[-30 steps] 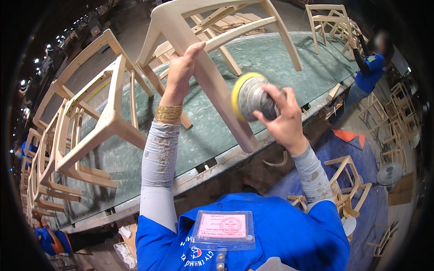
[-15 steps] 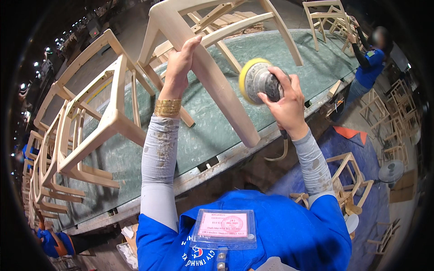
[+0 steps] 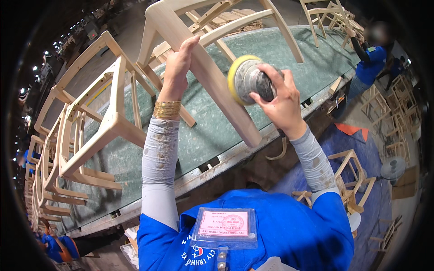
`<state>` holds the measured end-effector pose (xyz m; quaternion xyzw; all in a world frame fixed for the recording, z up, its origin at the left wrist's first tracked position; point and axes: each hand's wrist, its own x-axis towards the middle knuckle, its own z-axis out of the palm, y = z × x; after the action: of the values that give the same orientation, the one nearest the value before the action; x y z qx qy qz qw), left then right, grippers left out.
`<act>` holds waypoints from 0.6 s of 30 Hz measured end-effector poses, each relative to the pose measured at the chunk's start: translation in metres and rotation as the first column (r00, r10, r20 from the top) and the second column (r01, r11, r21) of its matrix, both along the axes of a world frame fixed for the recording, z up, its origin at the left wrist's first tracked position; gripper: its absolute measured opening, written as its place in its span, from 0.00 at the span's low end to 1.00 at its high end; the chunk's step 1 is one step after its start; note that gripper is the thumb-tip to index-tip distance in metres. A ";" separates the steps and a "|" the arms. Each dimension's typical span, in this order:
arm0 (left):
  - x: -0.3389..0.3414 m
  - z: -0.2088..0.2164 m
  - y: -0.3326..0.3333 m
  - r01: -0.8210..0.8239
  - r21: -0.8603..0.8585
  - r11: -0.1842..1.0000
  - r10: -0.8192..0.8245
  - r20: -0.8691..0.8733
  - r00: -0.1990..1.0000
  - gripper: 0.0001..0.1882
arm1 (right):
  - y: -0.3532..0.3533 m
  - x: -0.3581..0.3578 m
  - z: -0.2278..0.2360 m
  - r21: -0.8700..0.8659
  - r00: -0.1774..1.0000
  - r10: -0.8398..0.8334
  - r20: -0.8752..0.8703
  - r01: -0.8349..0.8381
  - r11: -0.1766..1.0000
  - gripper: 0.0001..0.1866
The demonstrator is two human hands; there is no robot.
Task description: The person uses a handheld orbital sander to smooth the surfaces of wooden chair frames on a workbench. They repeatedly reposition the chairs to access different legs and rails, then continue sanding each section.
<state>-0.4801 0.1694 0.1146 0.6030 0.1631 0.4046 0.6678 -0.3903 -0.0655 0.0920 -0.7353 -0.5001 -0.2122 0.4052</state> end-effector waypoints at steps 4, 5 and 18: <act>0.001 0.001 -0.001 -0.013 0.001 1.000 0.013 0.011 1.000 0.21 | -0.003 -0.003 -0.002 0.007 0.999 0.037 0.002 -0.037 0.999 0.35; 0.002 0.002 -0.004 -0.017 -0.001 1.000 0.017 0.023 1.000 0.20 | -0.003 -0.004 -0.004 0.008 0.998 0.061 0.006 -0.061 0.998 0.35; 0.000 0.005 -0.001 0.006 0.033 0.999 -0.007 0.034 0.999 0.20 | -0.055 -0.048 -0.039 -0.159 0.994 0.051 -0.092 -0.066 0.985 0.34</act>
<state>-0.4797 0.1681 0.1200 0.6076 0.1429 0.4153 0.6618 -0.4379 -0.1207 0.0528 -0.7593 -0.5188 -0.1266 0.3719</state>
